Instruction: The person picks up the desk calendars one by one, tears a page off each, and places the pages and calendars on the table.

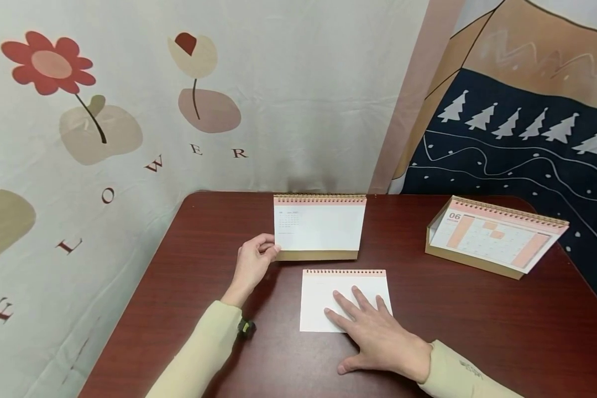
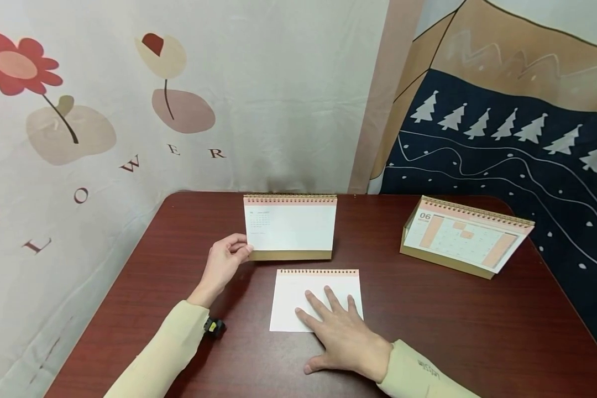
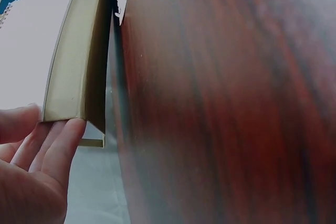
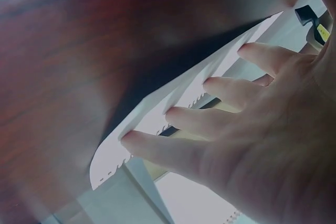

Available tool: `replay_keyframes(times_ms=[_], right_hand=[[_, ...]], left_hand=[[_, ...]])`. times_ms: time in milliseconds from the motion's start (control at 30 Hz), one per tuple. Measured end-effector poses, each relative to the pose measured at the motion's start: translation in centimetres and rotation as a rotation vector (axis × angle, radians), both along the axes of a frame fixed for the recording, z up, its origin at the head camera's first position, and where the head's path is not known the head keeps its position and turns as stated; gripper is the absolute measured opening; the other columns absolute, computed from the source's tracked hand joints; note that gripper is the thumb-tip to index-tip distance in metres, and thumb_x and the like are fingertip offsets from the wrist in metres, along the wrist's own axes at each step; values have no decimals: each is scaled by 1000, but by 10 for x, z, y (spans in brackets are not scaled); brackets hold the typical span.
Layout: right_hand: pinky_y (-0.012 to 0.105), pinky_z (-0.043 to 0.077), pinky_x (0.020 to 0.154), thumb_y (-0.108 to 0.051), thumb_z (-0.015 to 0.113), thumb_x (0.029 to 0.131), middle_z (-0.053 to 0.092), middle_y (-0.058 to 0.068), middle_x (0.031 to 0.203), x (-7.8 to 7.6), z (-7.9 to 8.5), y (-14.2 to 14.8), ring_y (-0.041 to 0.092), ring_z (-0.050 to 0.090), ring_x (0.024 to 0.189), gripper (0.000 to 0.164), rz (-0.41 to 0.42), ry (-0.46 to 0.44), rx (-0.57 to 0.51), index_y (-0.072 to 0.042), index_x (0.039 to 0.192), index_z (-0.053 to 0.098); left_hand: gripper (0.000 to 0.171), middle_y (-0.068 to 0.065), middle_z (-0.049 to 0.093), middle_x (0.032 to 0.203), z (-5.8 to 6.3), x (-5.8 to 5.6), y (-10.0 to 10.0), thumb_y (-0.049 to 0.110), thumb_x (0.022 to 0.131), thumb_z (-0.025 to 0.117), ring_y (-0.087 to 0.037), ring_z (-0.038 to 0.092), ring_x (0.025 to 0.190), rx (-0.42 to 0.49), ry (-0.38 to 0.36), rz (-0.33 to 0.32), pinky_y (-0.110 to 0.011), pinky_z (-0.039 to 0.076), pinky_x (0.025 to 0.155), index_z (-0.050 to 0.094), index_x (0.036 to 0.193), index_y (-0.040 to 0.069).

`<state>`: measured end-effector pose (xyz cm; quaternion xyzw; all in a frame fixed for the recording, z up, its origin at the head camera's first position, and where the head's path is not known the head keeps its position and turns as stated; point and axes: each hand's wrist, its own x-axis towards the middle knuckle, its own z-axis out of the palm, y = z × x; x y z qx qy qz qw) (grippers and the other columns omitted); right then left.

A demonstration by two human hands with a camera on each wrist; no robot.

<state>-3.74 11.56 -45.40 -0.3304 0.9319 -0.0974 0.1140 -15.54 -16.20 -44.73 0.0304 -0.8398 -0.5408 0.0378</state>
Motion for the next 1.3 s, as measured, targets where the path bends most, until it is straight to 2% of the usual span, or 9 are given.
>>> replay_keyframes(times_ms=[300,567,767,967,1067,1200,1300], right_hand=[[76,37,99,-76,69,71,30,6,164,2,2,-5,45,30,147,96,17,34,40,-31,151,42],[71,34,106,-78,65,73,33,5,163,2,1,3,43,29,149,94,19,82,16,-31,151,43],[69,34,108,-72,66,78,34,2,163,-1,6,19,39,30,149,86,-44,86,-46,-29,150,45],[61,41,108,-59,70,84,48,3,154,-5,11,39,36,44,142,69,-108,236,-124,-24,141,56],[58,45,106,-52,73,85,53,6,150,-8,15,49,36,48,139,60,-140,280,-133,-21,136,62],[59,45,105,-46,75,85,55,8,148,-10,23,62,38,49,138,55,-189,276,-143,-19,132,65],[63,43,105,-45,75,85,54,7,148,-12,29,72,40,48,138,56,-229,263,-152,-18,134,64]], left_hand=[[14,-15,77,99,2,-2,-2,10,91,69,-16,72,76,-24,-6,-9,-29,60,71,72,105,5],[16,-18,74,106,5,-2,-1,7,91,69,-20,73,88,35,-32,-10,-30,62,73,70,106,3],[16,-17,72,104,7,0,-5,5,90,69,-24,73,93,-22,-10,0,-30,62,73,70,105,2],[16,-14,70,100,7,1,-11,5,89,69,-25,73,92,-89,15,10,-29,60,71,68,105,5],[18,-12,68,98,6,1,-15,4,89,69,-23,72,87,-117,21,13,-27,58,68,66,106,8],[19,-11,68,98,4,1,-21,4,88,69,-24,72,84,-157,36,17,-26,55,67,64,106,9],[19,-11,68,98,4,-1,-26,5,89,69,-26,72,89,-194,48,18,-28,53,69,63,105,10]])
